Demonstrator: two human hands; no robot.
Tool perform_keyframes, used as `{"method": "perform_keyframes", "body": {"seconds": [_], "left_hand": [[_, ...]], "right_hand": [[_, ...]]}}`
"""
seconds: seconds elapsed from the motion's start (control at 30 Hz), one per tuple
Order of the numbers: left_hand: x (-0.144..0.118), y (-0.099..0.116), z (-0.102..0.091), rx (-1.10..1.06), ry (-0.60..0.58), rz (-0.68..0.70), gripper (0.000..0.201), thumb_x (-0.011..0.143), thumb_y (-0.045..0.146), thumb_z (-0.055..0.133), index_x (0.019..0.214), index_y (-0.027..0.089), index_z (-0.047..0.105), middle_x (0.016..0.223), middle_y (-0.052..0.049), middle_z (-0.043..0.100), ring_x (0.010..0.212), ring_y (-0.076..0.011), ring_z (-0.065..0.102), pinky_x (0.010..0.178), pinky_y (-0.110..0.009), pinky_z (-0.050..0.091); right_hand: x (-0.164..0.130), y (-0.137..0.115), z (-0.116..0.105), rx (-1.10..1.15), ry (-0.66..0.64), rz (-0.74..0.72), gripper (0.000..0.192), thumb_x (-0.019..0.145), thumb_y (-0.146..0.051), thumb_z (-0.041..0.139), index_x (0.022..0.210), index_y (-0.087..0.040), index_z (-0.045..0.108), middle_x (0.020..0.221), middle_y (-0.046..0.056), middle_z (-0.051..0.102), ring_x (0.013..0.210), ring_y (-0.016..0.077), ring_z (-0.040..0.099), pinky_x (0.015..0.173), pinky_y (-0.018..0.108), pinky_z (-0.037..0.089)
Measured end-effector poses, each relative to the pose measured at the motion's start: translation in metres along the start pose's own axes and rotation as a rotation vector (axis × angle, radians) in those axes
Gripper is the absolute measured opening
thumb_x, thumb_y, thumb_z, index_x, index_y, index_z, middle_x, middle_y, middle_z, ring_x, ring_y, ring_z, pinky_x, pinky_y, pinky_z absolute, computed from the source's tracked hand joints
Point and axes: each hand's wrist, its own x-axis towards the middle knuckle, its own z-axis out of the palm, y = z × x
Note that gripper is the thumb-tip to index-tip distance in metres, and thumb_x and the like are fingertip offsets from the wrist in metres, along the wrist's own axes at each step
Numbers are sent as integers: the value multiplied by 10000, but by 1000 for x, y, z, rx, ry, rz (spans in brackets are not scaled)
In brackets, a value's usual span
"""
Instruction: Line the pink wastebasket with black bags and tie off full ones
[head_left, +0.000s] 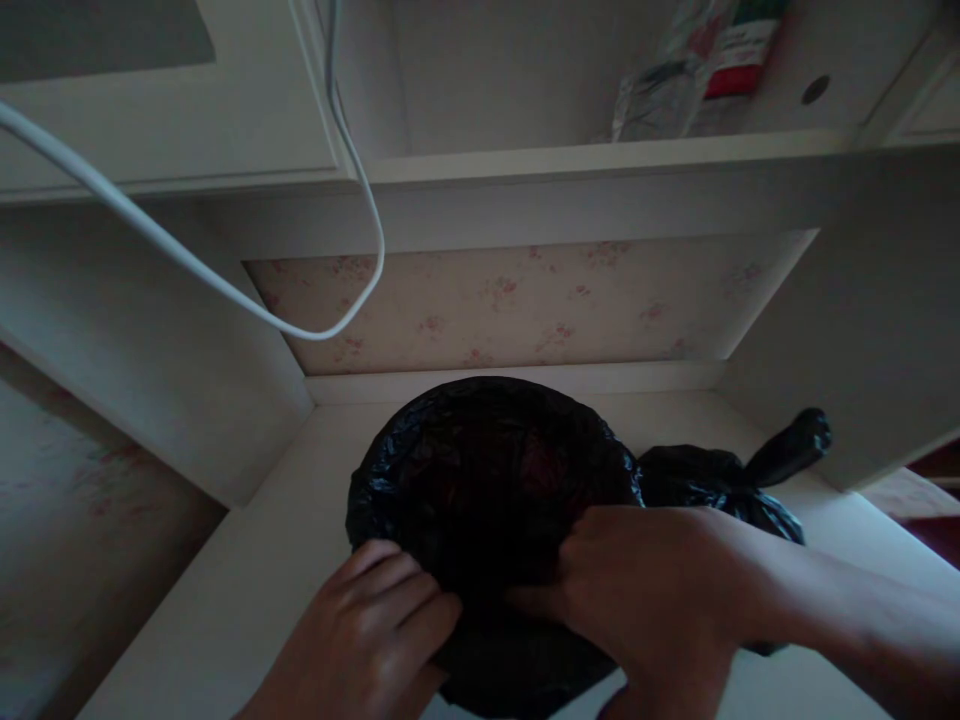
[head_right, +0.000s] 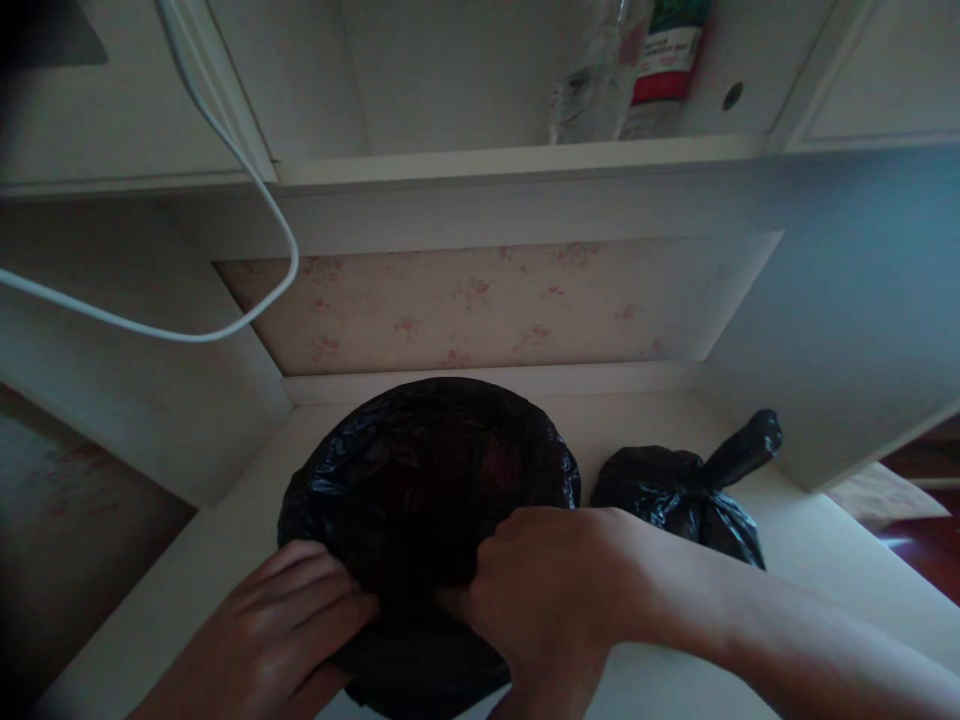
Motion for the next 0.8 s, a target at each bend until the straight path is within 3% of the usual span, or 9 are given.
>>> {"method": "perform_keyframes", "body": {"seconds": [0.13,0.3,0.37,0.43,0.53,0.6,0.67,0.73,0.8], "left_hand": [[4,-14,-17,-88,-103,8,349,806,-40,541,905,263,682,831,71,735,793,-151,694,917,-331,473],[8,-26,-30,-88,-176,-29,245,838,32,618,856,267,685,863,71,743,858,-134,725,1181,-368,391],[-2,-32,-31,-39,-153,9,235,875,125,696,1030,300,721,1076,37,781,1062,-172,731,1263,-432,332],[-21,-40,-26,-26,-57,17,376,882,247,770,1238,337,690,1334,-10,729,1316,-235,636,1282,-497,320],[-59,-56,-4,-245,318,-132,337,943,384,697,1275,332,682,1465,-56,646,1461,-307,511,1185,-512,471],[-78,-66,22,-488,741,-302,211,1009,395,566,1123,334,733,1304,-29,722,1289,-279,652,1112,-502,540],[-87,-72,54,-605,958,-710,159,998,388,607,982,294,734,1053,-8,778,1049,-245,743,1031,-471,591],[-87,-77,85,-624,870,-1036,282,963,499,629,933,239,734,927,-33,796,928,-274,763,916,-458,636],[-83,-81,112,-642,684,-1107,441,928,623,582,934,218,757,893,-64,810,913,-324,772,826,-466,654]], "right_hand": [[-6,7,7,12,189,-36,1029,653,-554,873,1562,-231,514,1197,168,782,1001,382,774,708,375,554],[0,13,13,-116,109,104,603,814,-583,775,1166,-94,799,916,209,805,847,396,783,734,446,582],[-3,17,18,-105,215,31,613,840,-562,770,1241,-99,773,1034,226,804,984,407,771,895,512,581],[-15,25,31,-23,433,-79,829,802,-601,808,1464,-134,630,1326,241,722,1254,414,675,1134,574,458],[-33,38,73,219,813,-132,853,803,-648,801,1517,-234,587,1445,176,669,1390,398,578,1235,590,351],[-29,46,115,559,1281,-79,476,906,-592,704,1220,-245,792,1120,146,798,1220,377,684,1078,525,523],[-7,51,163,985,1765,167,373,990,-539,586,898,-239,787,742,86,729,788,277,719,744,398,611],[29,53,208,1225,1793,471,413,934,-550,658,671,-232,680,644,47,648,611,219,614,587,335,556],[67,55,247,1347,1573,579,469,860,-649,685,647,-231,685,686,56,694,664,260,659,636,375,589]]}}
